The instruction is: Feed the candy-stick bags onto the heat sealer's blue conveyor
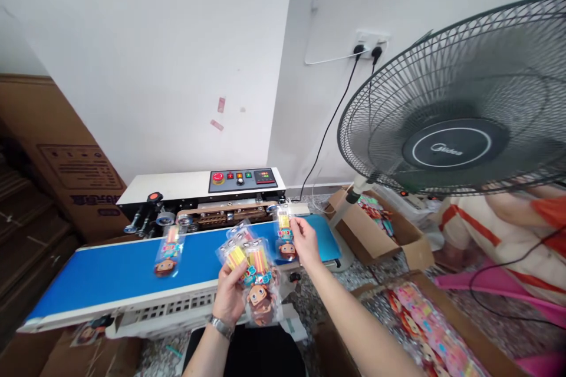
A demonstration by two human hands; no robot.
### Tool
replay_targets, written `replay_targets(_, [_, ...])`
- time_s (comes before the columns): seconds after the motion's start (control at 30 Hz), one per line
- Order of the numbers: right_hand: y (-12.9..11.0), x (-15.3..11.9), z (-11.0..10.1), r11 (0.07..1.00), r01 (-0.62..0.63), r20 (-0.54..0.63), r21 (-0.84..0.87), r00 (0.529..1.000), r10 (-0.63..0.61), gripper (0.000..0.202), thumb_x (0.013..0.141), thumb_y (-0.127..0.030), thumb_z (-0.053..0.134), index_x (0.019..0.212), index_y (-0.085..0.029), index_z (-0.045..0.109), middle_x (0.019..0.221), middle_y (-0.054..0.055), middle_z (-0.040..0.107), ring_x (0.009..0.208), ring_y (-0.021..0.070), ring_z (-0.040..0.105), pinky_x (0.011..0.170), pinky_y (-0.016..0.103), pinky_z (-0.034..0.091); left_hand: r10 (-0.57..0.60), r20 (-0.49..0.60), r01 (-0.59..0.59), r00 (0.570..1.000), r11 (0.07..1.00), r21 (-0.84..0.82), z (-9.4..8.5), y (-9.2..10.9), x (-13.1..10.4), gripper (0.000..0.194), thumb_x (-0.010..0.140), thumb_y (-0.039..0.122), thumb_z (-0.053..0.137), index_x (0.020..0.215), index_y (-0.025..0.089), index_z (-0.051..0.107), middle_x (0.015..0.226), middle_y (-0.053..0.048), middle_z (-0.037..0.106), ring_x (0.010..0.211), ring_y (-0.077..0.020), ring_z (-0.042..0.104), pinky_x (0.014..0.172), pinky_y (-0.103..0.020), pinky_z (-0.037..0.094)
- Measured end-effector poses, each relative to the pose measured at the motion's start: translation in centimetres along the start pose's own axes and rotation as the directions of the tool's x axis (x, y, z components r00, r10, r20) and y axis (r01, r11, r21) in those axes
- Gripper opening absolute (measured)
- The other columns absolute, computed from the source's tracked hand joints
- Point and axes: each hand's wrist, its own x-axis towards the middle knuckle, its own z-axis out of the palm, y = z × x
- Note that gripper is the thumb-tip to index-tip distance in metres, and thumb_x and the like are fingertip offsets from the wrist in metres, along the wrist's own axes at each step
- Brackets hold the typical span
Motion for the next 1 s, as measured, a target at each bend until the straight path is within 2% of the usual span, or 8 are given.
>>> replay_targets(0.17, [2.2, 2.9, -1.5, 0.977, -0.066, -0.051, -0.205, 0.997, 0.056, 0.039, 0.077, -0.051, 0.043, 0.076, -0.016, 0.061, 0.070, 0.005, 0.063, 0.066, 0.0193, 0.054, 0.058, 0.025, 0.039, -0.010, -0.010, 0.010, 1.000, 1.000, 0.003, 0.1, 0.0, 0.0, 0.028, 0.057, 0.015, 0.075, 0.084, 0.014, 0.065, 0.078, -0.005, 0.071, 0.067, -0.0183, 0.065, 0.066, -0.029, 0.052])
replay_targets(0.27, [1.7, 2.7, -1.4, 0.992, -0.036, -0.009, -0.122, 0.999, 0.035, 0.037, 0.078, -0.051, 0.043, 0.078, -0.017, 0.059, 0.070, 0.004, 0.062, 0.066, 0.0187, 0.054, 0.059, 0.025, 0.040, -0.013, 0.032, 0.013, 0.999, 1.000, 0.013, 0.1, 0.1, -0.1, 0.029, 0.058, 0.016, 0.075, 0.085, 0.014, 0.066, 0.079, -0.006, 0.071, 0.069, -0.0188, 0.066, 0.067, -0.029, 0.052])
replay_targets(0.4, [0.2, -0.6, -1.1, 0.979, -0.046, 0.125, 0.201, 0.992, 0.021, 0.032, 0.079, -0.048, 0.049, 0.092, -0.020, 0.055, 0.079, 0.003, 0.060, 0.071, 0.0177, 0.056, 0.060, 0.024, 0.043, -0.070, 0.199, 0.055, 0.978, 0.995, 0.077, 0.0, 0.2, -0.6, 0.031, 0.056, 0.016, 0.075, 0.086, 0.015, 0.067, 0.079, -0.006, 0.071, 0.069, -0.0200, 0.065, 0.067, -0.030, 0.052])
replay_targets(0.5, [-0.5, -3.8, -0.9, 0.939, -0.138, 0.227, 0.314, 0.972, 0.067, 0.026, 0.080, -0.046, 0.050, 0.087, -0.022, 0.054, 0.079, 0.001, 0.057, 0.071, 0.0156, 0.055, 0.057, 0.022, 0.043, -0.124, 0.311, 0.090, 0.942, 0.989, 0.122, 0.2, 0.0, -1.0, 0.033, 0.053, 0.016, 0.076, 0.085, 0.015, 0.067, 0.079, -0.006, 0.071, 0.067, -0.0205, 0.065, 0.065, -0.030, 0.052])
replay_targets(0.6, [-1.4, -5.7, -1.2, 0.915, -0.174, 0.303, 0.364, 0.951, 0.060, 0.021, 0.081, -0.042, 0.052, 0.084, -0.022, 0.053, 0.077, -0.001, 0.054, 0.069, 0.0130, 0.052, 0.058, 0.021, 0.042, -0.157, 0.350, 0.111, 0.923, 0.983, 0.146, 0.5, -0.2, -1.5, 0.032, 0.053, 0.017, 0.076, 0.084, 0.015, 0.067, 0.078, -0.006, 0.070, 0.065, -0.0202, 0.065, 0.063, -0.029, 0.052])
replay_targets(0.8, [-4.6, -4.7, -3.8, 0.965, 0.001, 0.438, 0.262, 0.891, -0.120, 0.039, 0.073, -0.032, 0.065, 0.109, -0.024, 0.052, 0.078, -0.003, 0.053, 0.069, 0.0116, 0.051, 0.062, 0.021, 0.042, -0.246, 0.311, 0.196, 0.918, 0.963, 0.183, 0.6, -0.4, -1.9, 0.040, 0.048, 0.016, 0.077, 0.086, 0.017, 0.065, 0.074, -0.006, 0.070, 0.062, -0.0217, 0.065, 0.059, -0.031, 0.053])
replay_targets(0.9, [-5.8, -4.3, -4.9, 0.988, 0.133, 0.433, 0.080, 0.888, -0.155, 0.032, 0.075, -0.029, 0.063, 0.106, -0.024, 0.059, 0.073, -0.003, 0.054, 0.060, 0.0096, 0.048, 0.056, 0.019, 0.039, -0.293, 0.219, 0.249, 0.931, 0.946, 0.210, 0.5, -0.5, -2.0, 0.048, 0.041, 0.015, 0.079, 0.086, 0.018, 0.064, 0.072, -0.004, 0.070, 0.062, -0.0233, 0.065, 0.057, -0.033, 0.054])
replay_targets(1.0, [-6.1, -4.9, -5.4, 0.968, 0.247, 0.383, -0.040, 0.899, -0.213, 0.026, 0.077, -0.028, 0.062, 0.102, -0.022, 0.063, 0.087, -0.001, 0.061, 0.069, 0.0104, 0.053, 0.061, 0.019, 0.041, -0.329, 0.094, 0.300, 0.940, 0.924, 0.237, -0.2, -0.7, -2.0, 0.059, 0.033, 0.011, 0.080, 0.088, 0.023, 0.062, 0.068, 0.000, 0.069, 0.062, -0.0250, 0.065, 0.053, -0.033, 0.054])
